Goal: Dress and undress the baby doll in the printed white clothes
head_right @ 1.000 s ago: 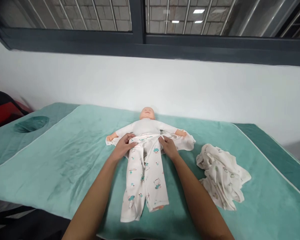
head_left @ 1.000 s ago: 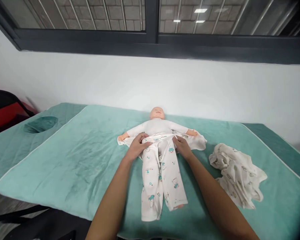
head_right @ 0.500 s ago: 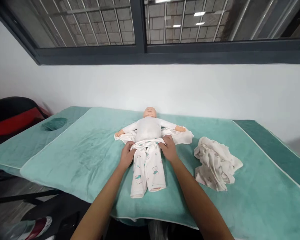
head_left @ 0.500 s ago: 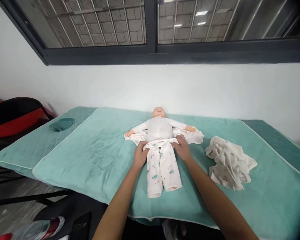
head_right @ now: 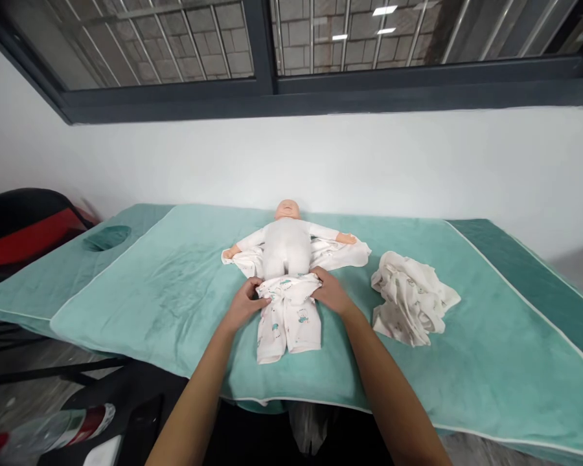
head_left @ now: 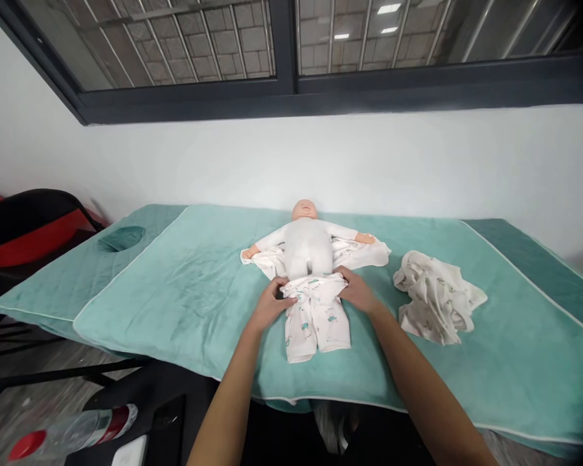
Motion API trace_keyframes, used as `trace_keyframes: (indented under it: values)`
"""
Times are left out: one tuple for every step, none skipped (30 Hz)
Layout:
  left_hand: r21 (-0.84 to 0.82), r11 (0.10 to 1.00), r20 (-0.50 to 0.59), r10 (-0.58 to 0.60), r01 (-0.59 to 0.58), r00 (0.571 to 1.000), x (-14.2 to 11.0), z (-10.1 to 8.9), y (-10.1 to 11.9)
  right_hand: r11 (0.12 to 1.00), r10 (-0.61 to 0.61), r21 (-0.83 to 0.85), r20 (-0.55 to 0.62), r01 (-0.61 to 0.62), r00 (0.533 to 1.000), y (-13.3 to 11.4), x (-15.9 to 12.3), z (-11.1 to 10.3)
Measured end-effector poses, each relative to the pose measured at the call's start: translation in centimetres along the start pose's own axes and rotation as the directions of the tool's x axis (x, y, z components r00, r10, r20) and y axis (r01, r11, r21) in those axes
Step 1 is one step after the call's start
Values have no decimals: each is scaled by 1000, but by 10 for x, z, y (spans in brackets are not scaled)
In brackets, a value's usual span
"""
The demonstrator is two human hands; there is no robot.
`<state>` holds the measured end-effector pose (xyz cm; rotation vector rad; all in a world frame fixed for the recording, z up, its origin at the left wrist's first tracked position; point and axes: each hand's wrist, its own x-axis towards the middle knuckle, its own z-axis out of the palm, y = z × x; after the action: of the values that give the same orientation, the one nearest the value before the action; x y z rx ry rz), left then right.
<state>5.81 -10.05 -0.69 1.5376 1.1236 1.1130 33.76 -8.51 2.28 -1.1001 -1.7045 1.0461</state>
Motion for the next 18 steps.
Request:
trace_keyframes:
  values:
    - [42,999,-15,22,-21,1000,-3,2,0,1000,0,8,-37,0,999,1,-4,2]
    - [74,997,-33,39,-37,999,-5,5,1,1000,3,24,-73,-2,997,2,-7,4]
    - [91,995,-56,48,-43,997,-8,8,2,999,9,46,-102,-4,995,3,-10,6]
    - [97,994,-82,49,-41,995,-11,11,4,998,13,68,-122,-5,992,5,-12,8]
    - [94,995,-105,46,-36,993,-13,15,5,996,17,90,-130,-6,991,6,-15,9]
    - [86,996,-123,39,-29,992,-15,18,6,994,23,107,-125,-9,992,7,-17,9]
    - [74,997,-132,32,-22,991,-17,21,8,992,29,125,-114,-14,993,8,-19,9]
    - [61,998,-136,27,-19,990,-19,23,8,990,31,139,-102,-17,994,9,-21,9]
    - [44,999,-141,26,-20,990,-22,24,8,989,29,146,-86,-17,996,9,-23,8]
    - [25,999,-141,33,-30,989,-25,24,9,989,25,146,-67,-15,997,9,-26,7]
    - [3,999,-133,45,-45,990,-30,23,9,990,22,143,-44,-15,999,9,-30,7]
    - [-18,998,-107,62,-64,992,-36,21,9,990,19,138,-18,-16,1000,9,-34,6]
    - [-34,996,-58,81,-83,995,-43,19,10,991,14,132,8,-15,1000,8,-39,5]
    - [-43,994,9,101,-101,995,-51,16,12,992,6,124,34,-10,999,7,-44,5]
    - [-36,993,85,115,-112,990,-59,13,16,994,-7,112,68,-1,998,5,-49,5]
    - [-9,993,158,118,-118,980,-66,10,20,996,-26,92,102,16,994,4,-54,5]
    - [42,992,218,111,-123,970,-72,8,25,997,-46,61,140,37,989,1,-59,6]
    - [113,985,266,97,-131,959,-77,7,31,998,-58,20,175,56,983,-2,-64,8]
